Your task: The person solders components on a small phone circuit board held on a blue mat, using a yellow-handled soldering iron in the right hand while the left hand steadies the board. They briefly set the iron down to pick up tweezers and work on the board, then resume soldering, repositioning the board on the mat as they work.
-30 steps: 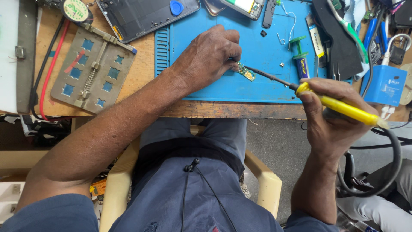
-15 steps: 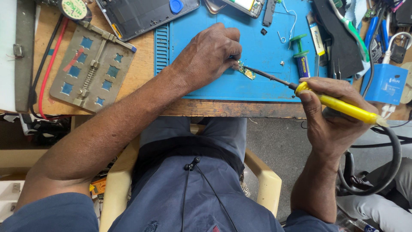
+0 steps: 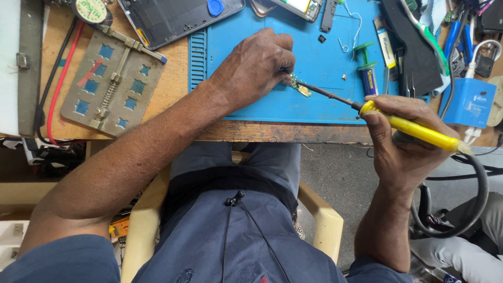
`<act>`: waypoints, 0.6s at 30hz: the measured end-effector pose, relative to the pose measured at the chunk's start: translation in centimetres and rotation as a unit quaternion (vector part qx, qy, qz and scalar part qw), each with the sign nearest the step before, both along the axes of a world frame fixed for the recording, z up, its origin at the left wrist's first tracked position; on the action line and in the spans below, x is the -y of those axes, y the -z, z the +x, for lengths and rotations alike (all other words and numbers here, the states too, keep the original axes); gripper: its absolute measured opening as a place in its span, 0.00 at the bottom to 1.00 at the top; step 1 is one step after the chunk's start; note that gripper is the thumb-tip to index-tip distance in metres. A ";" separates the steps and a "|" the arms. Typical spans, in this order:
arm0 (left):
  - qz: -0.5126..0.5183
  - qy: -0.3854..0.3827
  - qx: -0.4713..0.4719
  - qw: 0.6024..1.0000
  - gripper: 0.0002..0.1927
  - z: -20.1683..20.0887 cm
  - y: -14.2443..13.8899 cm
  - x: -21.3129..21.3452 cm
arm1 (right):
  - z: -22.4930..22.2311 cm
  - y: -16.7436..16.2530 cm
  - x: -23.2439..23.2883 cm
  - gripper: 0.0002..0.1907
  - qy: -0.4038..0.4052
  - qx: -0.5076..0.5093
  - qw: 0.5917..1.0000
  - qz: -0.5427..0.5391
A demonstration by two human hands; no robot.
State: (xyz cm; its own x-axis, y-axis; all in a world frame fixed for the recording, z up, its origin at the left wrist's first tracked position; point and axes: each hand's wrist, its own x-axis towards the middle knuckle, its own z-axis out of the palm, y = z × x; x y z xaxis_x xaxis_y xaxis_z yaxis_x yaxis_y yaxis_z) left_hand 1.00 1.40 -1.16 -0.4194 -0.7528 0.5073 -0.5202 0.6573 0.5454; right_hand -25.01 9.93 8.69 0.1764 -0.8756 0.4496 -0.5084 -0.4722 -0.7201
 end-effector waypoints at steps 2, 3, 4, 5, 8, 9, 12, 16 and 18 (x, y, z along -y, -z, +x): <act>-0.004 0.003 0.000 1.000 0.06 0.1 0.0 0.0 | -0.2 0.1 0.1 0.08 -0.003 -0.008 1.000 -0.003; -0.006 0.004 0.001 1.000 0.06 0.1 0.0 0.0 | -0.2 0.2 0.2 0.08 -0.005 -0.013 1.000 -0.004; -0.005 0.004 0.002 1.000 0.06 0.2 0.0 0.0 | -0.3 0.3 0.2 0.08 -0.007 -0.018 1.000 -0.006; -0.004 0.004 0.002 1.000 0.06 0.2 -0.1 -0.1 | -0.3 0.3 0.2 0.07 -0.008 -0.028 1.000 -0.010; -0.004 0.004 0.002 1.000 0.06 0.3 -0.1 -0.1 | -0.2 0.4 0.2 0.08 0.002 -0.018 1.000 -0.017; -0.006 0.003 0.002 1.000 0.06 0.3 -0.2 -0.1 | -0.2 0.4 0.1 0.09 0.004 -0.007 1.000 -0.016; 0.005 0.009 0.001 1.000 0.07 0.3 -0.1 0.0 | -0.1 0.4 0.0 0.09 0.003 0.021 1.000 -0.007; -0.005 0.001 0.007 1.000 0.06 0.1 0.0 -0.1 | -0.5 0.6 -0.3 0.08 0.006 0.009 1.000 -0.001; 0.005 -0.003 0.006 1.000 0.06 0.0 0.0 -0.1 | -0.7 0.8 -0.3 0.08 0.002 -0.012 1.000 -0.008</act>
State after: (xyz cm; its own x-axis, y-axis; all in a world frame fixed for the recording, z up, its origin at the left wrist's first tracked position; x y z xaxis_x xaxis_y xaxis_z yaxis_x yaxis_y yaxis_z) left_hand 0.96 1.46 -1.13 -0.4201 -0.7608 0.4947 -0.5305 0.6482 0.5463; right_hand -25.74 10.21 7.86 0.1832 -0.8689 0.4599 -0.5279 -0.4816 -0.6996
